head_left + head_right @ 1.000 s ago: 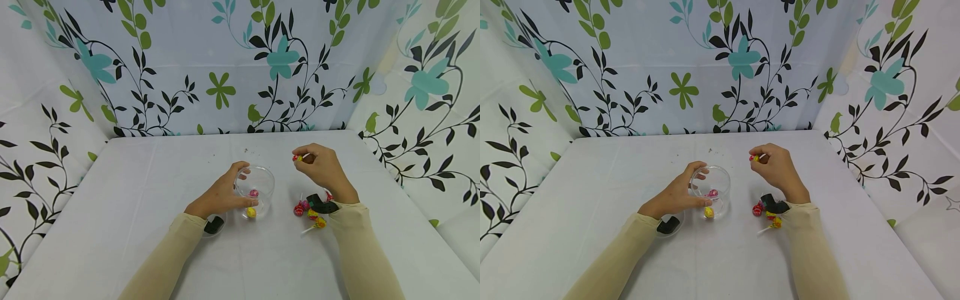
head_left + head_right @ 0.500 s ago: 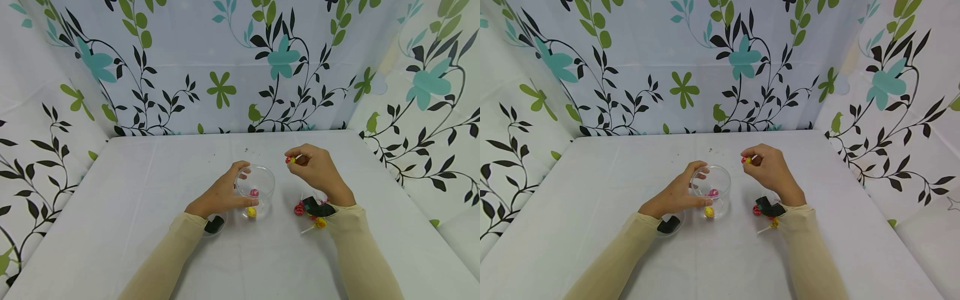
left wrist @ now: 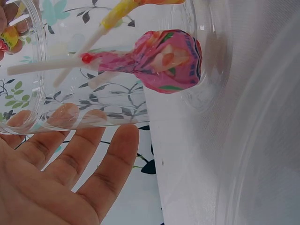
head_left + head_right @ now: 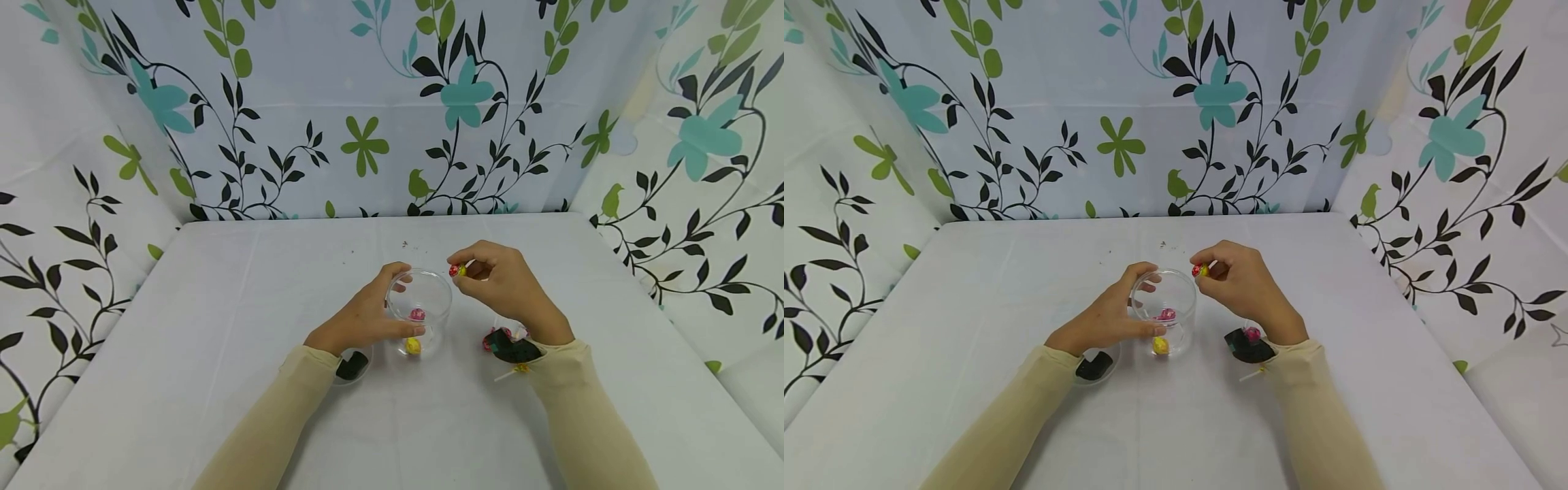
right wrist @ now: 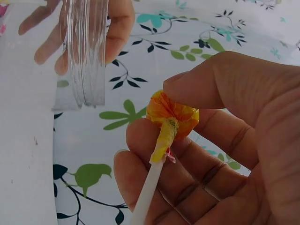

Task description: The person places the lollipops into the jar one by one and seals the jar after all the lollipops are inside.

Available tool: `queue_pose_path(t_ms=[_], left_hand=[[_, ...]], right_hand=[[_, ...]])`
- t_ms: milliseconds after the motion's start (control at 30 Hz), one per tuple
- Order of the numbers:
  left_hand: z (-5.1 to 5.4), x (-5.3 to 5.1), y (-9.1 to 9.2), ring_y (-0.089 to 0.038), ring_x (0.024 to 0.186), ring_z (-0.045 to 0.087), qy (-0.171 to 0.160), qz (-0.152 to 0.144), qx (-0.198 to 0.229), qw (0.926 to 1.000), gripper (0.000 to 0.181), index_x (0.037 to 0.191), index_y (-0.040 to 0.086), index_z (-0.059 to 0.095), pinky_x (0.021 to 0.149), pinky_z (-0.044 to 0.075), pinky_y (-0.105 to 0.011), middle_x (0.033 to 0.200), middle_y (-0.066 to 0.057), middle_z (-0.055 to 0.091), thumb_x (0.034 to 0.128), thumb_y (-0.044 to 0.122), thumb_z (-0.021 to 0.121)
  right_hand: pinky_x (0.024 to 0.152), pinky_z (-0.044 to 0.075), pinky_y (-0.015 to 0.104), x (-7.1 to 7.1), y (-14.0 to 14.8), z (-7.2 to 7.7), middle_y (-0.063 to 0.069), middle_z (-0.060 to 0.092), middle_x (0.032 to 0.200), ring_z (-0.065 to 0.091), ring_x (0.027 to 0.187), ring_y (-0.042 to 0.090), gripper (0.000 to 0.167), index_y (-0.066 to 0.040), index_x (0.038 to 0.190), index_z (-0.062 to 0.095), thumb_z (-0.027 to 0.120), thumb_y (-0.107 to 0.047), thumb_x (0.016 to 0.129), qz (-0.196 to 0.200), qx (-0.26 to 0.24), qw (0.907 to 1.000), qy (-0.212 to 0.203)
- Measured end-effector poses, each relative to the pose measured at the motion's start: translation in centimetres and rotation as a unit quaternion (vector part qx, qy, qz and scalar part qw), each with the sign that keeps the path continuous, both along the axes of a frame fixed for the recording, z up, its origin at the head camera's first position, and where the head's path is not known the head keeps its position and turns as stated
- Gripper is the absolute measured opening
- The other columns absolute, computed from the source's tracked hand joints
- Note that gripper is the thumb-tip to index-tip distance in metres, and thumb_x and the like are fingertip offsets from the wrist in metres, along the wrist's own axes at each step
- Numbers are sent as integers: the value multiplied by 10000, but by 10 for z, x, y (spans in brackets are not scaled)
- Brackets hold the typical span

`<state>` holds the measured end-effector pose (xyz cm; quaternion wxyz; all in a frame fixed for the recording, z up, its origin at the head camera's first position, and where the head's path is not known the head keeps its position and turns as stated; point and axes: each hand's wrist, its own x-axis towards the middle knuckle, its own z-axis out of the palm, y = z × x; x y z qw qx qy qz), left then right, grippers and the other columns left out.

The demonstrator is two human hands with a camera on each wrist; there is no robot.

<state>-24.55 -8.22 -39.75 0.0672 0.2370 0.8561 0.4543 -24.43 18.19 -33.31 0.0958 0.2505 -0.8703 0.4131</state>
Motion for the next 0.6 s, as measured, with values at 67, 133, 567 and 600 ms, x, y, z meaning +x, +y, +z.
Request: queue_pose_path(t_ms=[67, 133, 567, 600], left_hand=[[0, 0, 0, -143, 1364, 502, 8, -17, 26, 10000, 972, 1562, 322, 300, 1043, 490, -516, 1487, 97, 504, 804, 422, 901], [0, 0, -1, -143, 1361, 504, 17, -34, 39, 10000, 971, 1561, 323, 299, 1038, 492, -518, 1484, 97, 504, 805, 436, 897], [0, 1, 0, -165, 1373, 501, 43, -45, 17, 10000, 966, 1564, 316, 294, 1038, 493, -551, 1521, 42, 502, 813, 398, 898], [0, 1, 0, -166, 1371, 500, 37, -40, 29, 10000, 962, 1560, 320, 298, 1039, 492, -554, 1528, 29, 502, 813, 389, 900]], right_hand=[[738, 591, 267, 0, -2, -1, 58, 744, 1054, 702, 850, 201, 227, -76, 1100, 785, 764, -3, 886, 129, 2, 9999, 72], [761, 592, 280, 1, -4, -1, 58, 747, 1056, 707, 856, 197, 226, -73, 1099, 785, 757, 3, 888, 259, 39, 9996, 116], [781, 595, 333, 2, -10, -3, 26, 764, 1046, 690, 852, 160, 208, -81, 1108, 787, 757, -31, 907, 592, 201, 9980, -74], [780, 596, 338, 3, -11, -3, 25, 766, 1045, 688, 848, 158, 207, -82, 1109, 788, 757, -35, 909, 584, 215, 9980, -96]])
